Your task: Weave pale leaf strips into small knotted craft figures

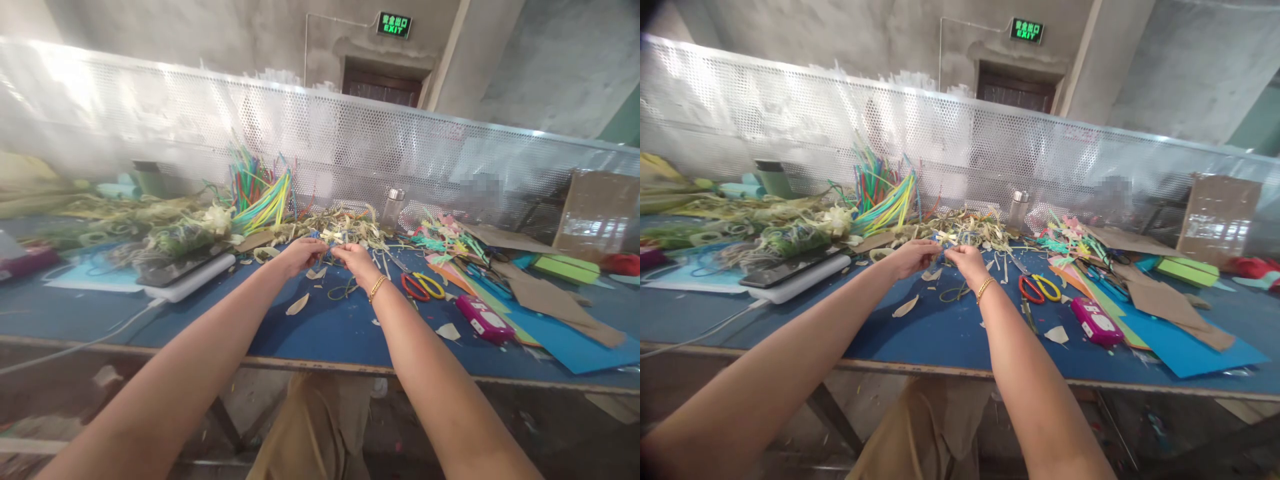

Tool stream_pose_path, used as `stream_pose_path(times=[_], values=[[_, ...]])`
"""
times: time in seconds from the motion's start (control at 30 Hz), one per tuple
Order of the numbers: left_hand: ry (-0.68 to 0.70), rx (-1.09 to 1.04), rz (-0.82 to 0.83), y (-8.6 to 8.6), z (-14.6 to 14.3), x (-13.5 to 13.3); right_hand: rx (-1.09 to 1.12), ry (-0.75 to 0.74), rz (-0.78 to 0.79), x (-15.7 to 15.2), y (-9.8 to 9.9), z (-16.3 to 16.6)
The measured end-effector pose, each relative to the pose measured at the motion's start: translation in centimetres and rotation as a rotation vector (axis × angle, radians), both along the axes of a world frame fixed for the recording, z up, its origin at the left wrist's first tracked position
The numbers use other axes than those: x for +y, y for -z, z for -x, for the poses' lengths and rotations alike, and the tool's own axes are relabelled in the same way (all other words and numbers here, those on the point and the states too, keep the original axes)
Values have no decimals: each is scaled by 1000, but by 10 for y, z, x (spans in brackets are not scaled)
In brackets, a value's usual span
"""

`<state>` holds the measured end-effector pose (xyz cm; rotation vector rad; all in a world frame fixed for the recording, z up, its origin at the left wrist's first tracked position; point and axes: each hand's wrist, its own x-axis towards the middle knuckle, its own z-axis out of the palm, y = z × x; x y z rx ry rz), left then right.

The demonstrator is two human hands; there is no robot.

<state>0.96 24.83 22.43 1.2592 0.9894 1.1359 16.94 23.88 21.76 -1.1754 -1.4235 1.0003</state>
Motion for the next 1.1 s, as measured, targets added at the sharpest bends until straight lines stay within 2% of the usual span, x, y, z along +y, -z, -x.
stream_pose_path(times=[0.23, 0.5, 1.1], values=[[18, 69, -52, 3, 0, 0, -3, 13, -36, 3, 3, 0], [54, 64, -41, 1, 1, -1, 8, 37, -7, 2, 3, 1], [84, 45, -25, 2, 4, 3, 173, -53, 63, 1, 0, 0]])
